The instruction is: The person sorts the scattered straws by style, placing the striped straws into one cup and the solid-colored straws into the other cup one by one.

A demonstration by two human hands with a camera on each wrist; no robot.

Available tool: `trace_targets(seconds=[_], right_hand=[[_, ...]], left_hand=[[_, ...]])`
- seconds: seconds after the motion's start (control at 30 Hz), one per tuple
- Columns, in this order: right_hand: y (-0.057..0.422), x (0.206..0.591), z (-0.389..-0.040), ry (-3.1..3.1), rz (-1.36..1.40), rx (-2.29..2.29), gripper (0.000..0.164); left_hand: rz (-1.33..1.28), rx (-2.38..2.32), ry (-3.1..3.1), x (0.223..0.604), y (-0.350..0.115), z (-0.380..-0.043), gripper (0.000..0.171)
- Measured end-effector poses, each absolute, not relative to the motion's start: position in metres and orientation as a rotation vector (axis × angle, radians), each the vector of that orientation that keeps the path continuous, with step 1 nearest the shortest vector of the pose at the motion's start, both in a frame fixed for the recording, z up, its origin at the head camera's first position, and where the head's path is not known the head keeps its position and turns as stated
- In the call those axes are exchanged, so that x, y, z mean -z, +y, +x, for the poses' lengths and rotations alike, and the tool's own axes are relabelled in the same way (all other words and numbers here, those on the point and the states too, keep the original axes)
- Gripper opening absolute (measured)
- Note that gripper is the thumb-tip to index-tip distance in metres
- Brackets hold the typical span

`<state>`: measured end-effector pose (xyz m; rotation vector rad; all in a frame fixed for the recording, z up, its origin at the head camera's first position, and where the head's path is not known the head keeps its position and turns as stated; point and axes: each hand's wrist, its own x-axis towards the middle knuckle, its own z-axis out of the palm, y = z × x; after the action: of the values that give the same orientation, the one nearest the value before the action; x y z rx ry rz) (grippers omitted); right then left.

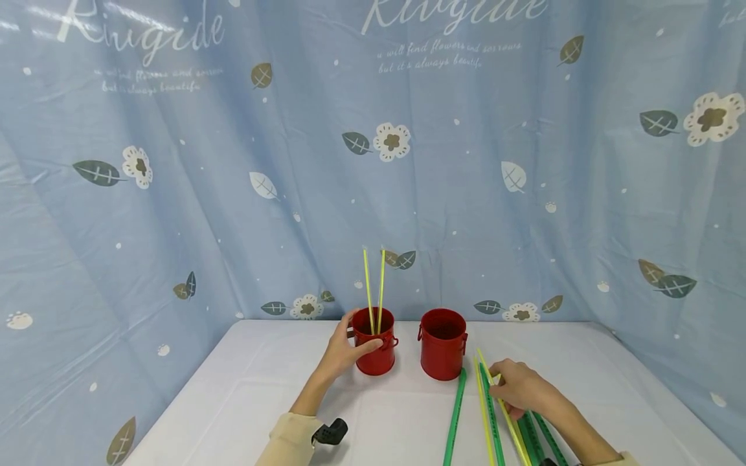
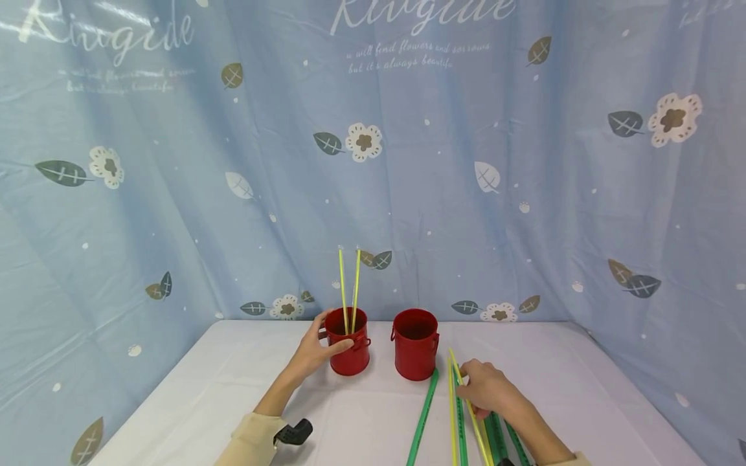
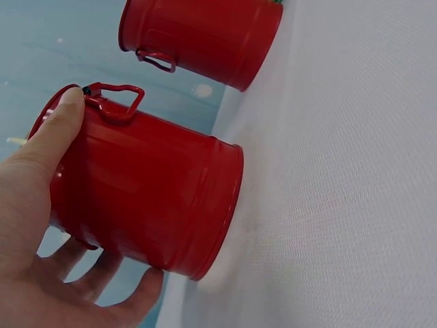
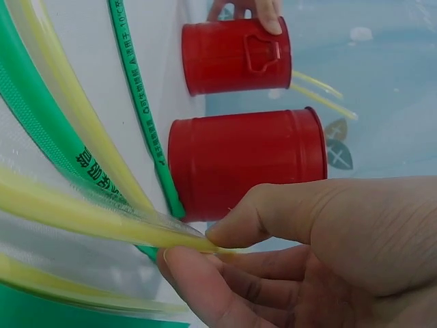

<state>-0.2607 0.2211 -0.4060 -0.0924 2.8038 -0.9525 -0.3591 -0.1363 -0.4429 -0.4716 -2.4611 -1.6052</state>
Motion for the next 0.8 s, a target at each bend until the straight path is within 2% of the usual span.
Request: trace_targets(seconds=[0.6,0.8], right_hand=[[0.2234,0.4004,-0.2637,2.852,-0.127,1.021,0.045],[0.2216,0.3999,-0.2639,2.877,-0.06,1.037,0.044]], left_hand=[[-0.476,1.604,-2.459,0.4383,-0.1365,-0.3604,0.092],[-0.484,1.599,-2.46,0.4419,-0.1371,-0.3598,0.092]])
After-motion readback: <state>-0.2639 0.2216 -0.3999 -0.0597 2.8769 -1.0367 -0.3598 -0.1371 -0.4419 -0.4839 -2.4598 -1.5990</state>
